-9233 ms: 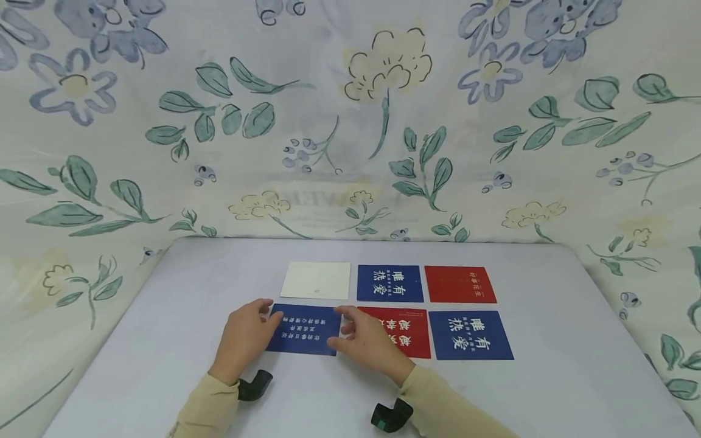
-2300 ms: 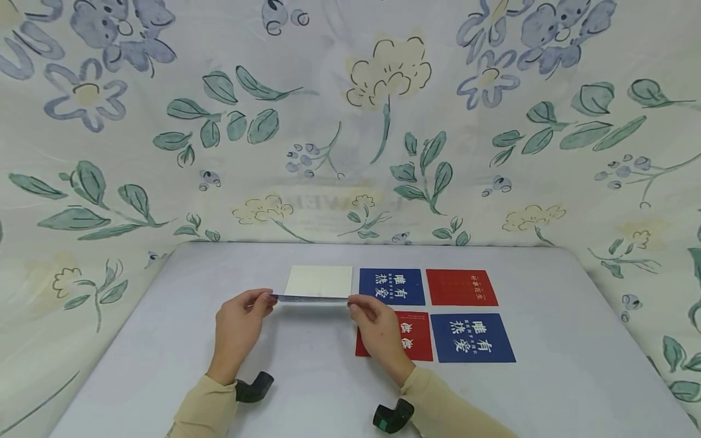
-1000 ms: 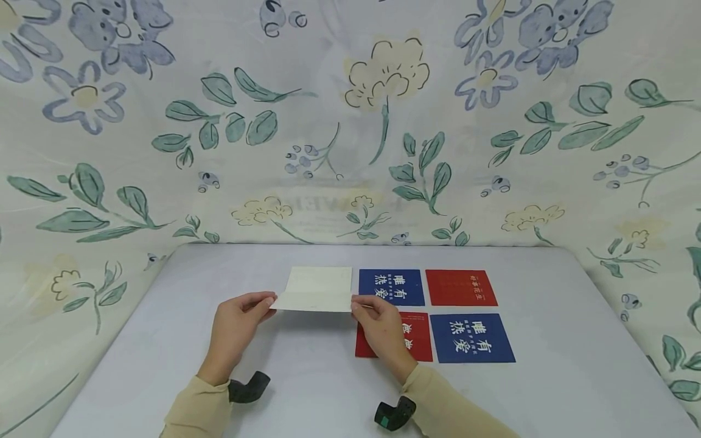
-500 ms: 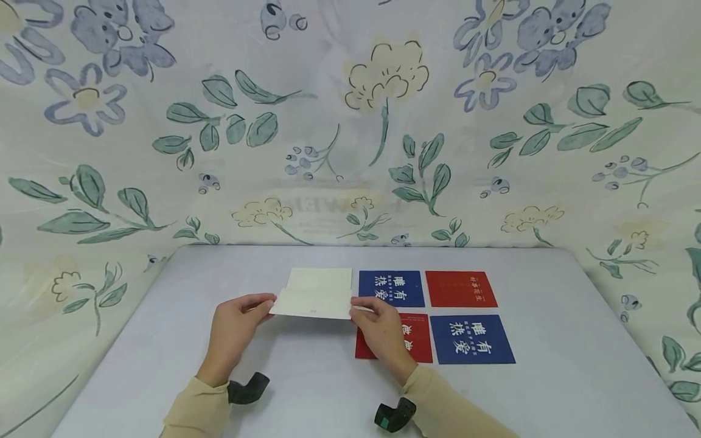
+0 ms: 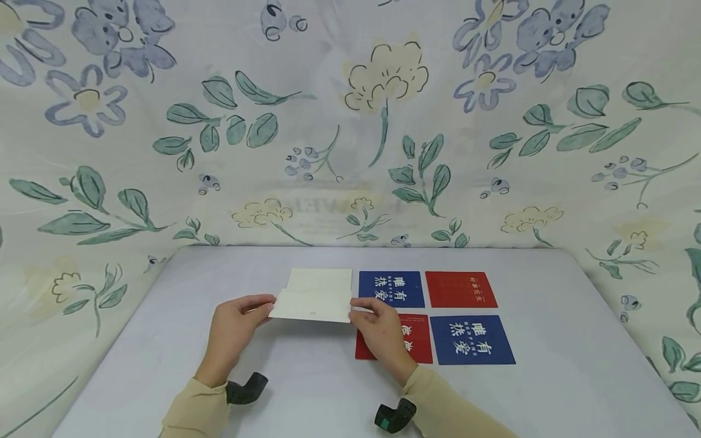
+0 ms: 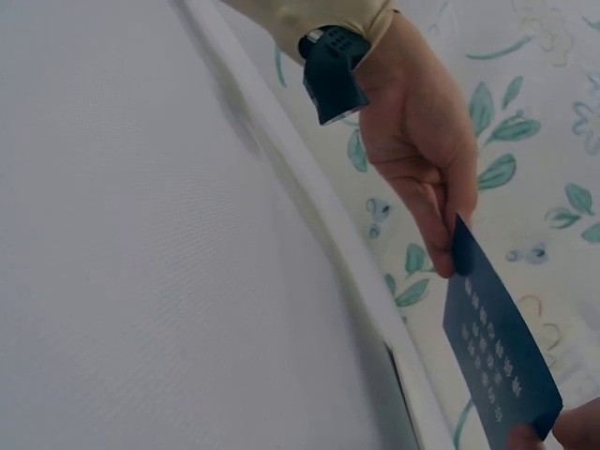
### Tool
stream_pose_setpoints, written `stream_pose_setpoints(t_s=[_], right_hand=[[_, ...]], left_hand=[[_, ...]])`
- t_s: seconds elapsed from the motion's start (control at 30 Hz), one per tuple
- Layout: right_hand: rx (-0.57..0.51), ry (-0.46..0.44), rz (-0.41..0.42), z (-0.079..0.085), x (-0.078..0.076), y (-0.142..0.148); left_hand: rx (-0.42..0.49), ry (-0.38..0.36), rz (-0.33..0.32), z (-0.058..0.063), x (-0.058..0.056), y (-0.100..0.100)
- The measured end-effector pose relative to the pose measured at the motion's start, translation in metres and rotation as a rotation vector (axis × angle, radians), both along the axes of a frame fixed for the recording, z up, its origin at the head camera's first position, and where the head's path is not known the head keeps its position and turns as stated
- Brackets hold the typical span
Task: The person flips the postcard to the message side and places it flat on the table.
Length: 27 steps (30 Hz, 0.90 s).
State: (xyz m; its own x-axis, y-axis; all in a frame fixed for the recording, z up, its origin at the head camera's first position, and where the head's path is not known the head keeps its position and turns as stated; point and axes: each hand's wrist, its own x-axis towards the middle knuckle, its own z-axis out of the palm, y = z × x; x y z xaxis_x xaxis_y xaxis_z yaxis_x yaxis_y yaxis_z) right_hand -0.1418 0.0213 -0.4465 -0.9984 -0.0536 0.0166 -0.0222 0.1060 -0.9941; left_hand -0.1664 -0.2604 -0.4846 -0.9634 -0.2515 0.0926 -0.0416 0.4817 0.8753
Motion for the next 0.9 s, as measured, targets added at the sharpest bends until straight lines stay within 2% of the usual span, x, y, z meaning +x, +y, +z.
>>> stream_pose_setpoints(t_s=[0.3, 0.9], right_hand=[[0.019, -0.013, 0.011, -0.0007, 0.0013, 0.0001], [0.086, 0.014, 0.032, -0.0005, 0.004, 0.0]], left_hand=[[0.022, 0.001, -0.006, 0.0072, 0.0032, 0.001], [-0.068, -0.066, -0.029, -0.0013, -0.0004, -0.0058]])
